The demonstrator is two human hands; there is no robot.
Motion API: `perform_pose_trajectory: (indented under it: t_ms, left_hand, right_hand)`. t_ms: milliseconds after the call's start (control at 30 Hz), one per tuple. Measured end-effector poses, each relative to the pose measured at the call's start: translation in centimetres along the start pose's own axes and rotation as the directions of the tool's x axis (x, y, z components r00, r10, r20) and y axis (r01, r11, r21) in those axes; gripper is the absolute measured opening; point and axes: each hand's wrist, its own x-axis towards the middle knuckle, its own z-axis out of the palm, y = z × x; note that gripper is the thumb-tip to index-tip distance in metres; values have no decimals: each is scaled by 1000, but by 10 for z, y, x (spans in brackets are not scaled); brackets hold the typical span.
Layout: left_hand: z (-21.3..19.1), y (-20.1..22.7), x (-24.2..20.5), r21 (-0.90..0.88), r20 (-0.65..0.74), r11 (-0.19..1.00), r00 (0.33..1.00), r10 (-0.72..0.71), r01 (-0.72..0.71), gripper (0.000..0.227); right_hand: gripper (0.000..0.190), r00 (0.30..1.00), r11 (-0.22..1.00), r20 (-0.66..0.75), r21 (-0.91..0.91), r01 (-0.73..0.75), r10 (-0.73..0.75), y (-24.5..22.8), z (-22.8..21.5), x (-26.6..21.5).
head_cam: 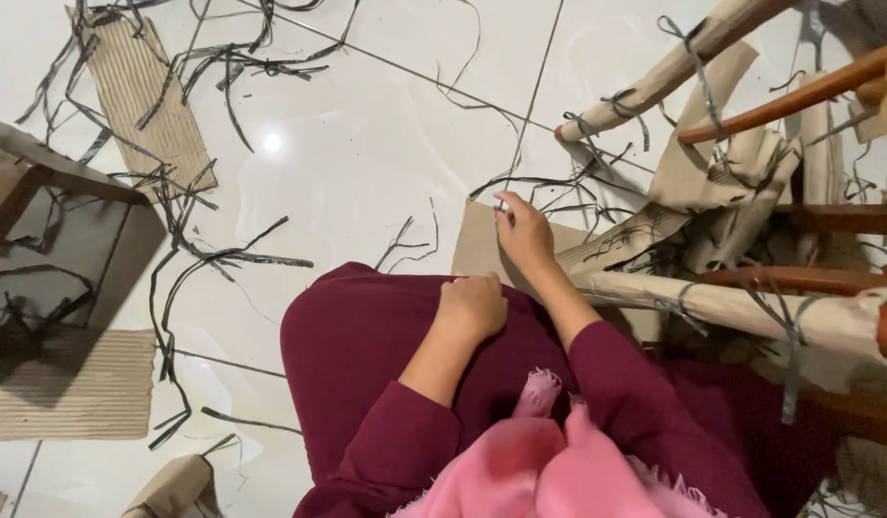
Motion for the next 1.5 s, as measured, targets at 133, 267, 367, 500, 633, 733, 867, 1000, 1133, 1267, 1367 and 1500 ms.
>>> perform_pose_trajectory:
  t_ms: [133, 267, 367, 500, 633, 733, 867, 1000, 1133, 1267, 1367, 1500]
  left_hand:
    - [-40, 22, -27, -81, 41, 988, 990, 134, -130, 49]
    - [-33, 8, -19, -65, 7, 993, 995, 98, -98, 47]
    - [-22, -3, -10, -60, -26, 998, 1000, -17, 15, 49]
    - [-52, 8, -32, -183, -208, 983, 977, -52, 13, 62]
    - [-50, 15, -32, -269, -259, 938, 954, 148, -218, 55]
    - [-46, 27, -42, -340, -327, 869, 911, 249, -360, 28]
    - [-48, 56, -71, -464, -180, 682, 814, 552, -565, 23]
    - [-11, 71, -47, -624, -123, 541, 754, 645, -564, 28]
    - [3, 87, -42, -659, -157, 503, 756, 636, -559, 31]
    - [23, 97, -32, -643, -183, 574, 829, 528, -508, 30]
    - [40, 104, -22, -647, -191, 607, 869, 457, -462, 31]
    - [54, 101, -8, -622, -236, 661, 906, 353, -419, 32]
  right_hand:
    - [40, 999, 999, 39, -38, 3, -1, -5, 25, 29]
    - [12, 999, 999, -12, -33, 37, -38, 8, 41, 26]
    - [9, 992, 991, -94, 96, 93, -85, 8, 35, 6]
    - [5, 979, 949, -184, 285, 135, -84, -5, 0, -34]
    - [9, 974, 929, -209, 337, 152, -83, -45, -70, -78]
    - [16, 952, 908, -261, 340, 245, -159, -59, -109, -105]
    - [42, 999, 748, 33, 663, -33, 14, -29, -124, -150]
    - [36, 956, 649, 127, 710, -273, 263, 8, -139, -189]
    - [13, 980, 849, -20, 504, -160, 196, 46, -174, -205]
    - [19, 959, 928, 121, 246, -278, 255, 62, -217, -211]
    - [22, 919, 913, 104, 116, -391, 380, 96, -234, -214]
    - [20, 923, 902, -8, 219, -373, 384, 142, -262, -224]
